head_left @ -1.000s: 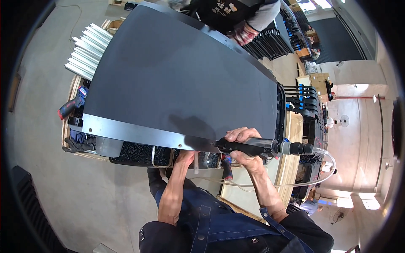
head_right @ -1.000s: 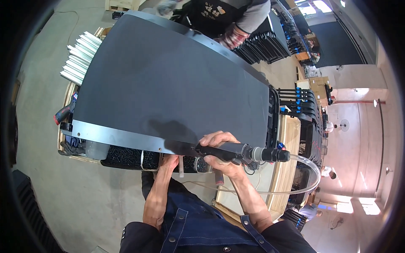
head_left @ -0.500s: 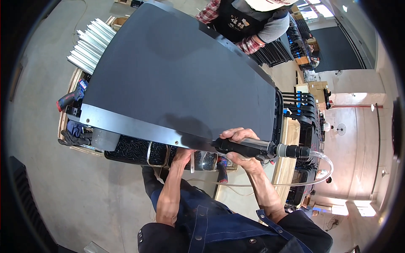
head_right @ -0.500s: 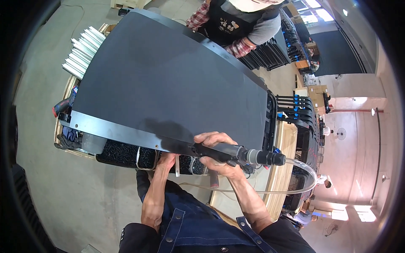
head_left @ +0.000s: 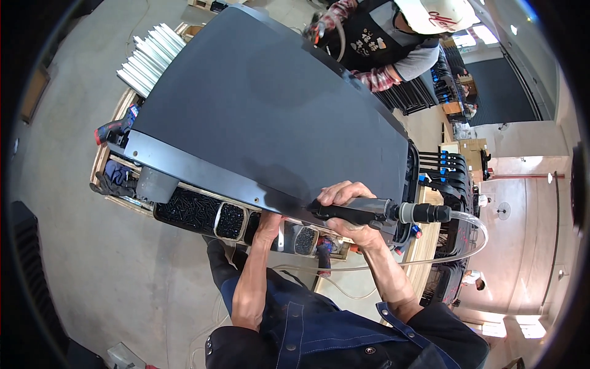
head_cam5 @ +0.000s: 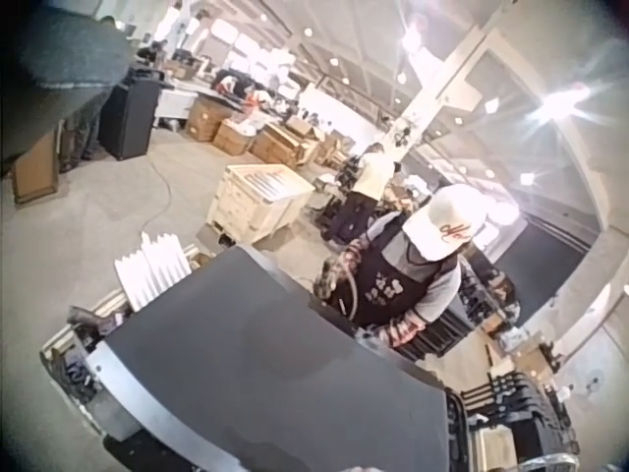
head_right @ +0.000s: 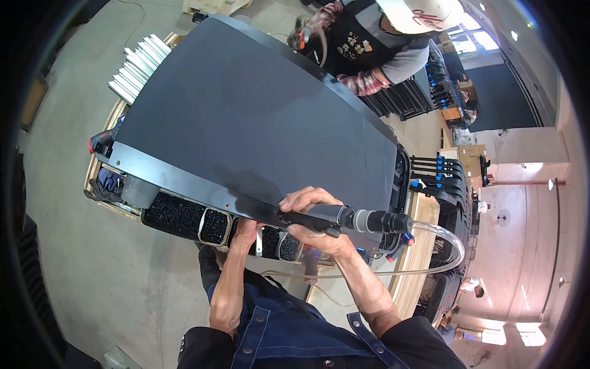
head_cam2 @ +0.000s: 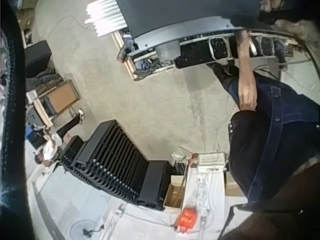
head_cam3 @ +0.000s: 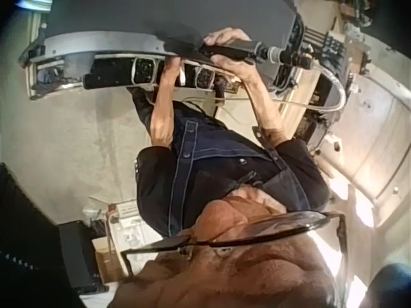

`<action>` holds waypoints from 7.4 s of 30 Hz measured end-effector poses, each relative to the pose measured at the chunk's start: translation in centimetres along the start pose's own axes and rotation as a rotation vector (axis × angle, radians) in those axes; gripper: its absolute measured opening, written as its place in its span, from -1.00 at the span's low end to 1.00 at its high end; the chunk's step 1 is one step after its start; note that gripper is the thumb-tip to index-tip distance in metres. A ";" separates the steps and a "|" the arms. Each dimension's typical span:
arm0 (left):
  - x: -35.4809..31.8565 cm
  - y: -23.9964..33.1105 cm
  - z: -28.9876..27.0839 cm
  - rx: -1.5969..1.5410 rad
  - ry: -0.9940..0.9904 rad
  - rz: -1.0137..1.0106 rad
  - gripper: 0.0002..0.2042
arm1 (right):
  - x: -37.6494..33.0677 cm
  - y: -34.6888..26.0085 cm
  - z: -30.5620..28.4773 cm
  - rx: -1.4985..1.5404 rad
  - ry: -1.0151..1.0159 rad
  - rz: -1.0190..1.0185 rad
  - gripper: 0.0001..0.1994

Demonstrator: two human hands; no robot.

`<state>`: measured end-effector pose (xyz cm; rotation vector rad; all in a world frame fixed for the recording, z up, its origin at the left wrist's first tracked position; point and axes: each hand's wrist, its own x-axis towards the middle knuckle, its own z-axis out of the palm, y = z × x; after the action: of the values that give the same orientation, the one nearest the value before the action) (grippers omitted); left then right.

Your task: Assembling the console and motor cover components of a treadmill unit on a production line.

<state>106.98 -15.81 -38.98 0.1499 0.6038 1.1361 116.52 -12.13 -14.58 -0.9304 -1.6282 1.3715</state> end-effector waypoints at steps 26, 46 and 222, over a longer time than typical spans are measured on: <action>0.4 2.1 -1.3 0.311 -0.069 -0.037 -0.75 | 0.3 1.1 -1.5 0.105 -0.181 -0.017 -0.62; -3.6 -4.0 -1.8 0.502 0.205 0.245 -0.76 | 0.3 0.3 -0.4 -0.094 -0.017 -0.132 -0.48; -14.3 -12.6 17.1 0.014 -0.073 -0.474 -0.81 | -30.0 -3.2 -15.8 0.718 1.091 -0.216 -0.64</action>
<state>121.98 -30.68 -24.51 0.0544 0.5453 0.6655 143.19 -33.25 -13.31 -0.7827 -0.3455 0.8860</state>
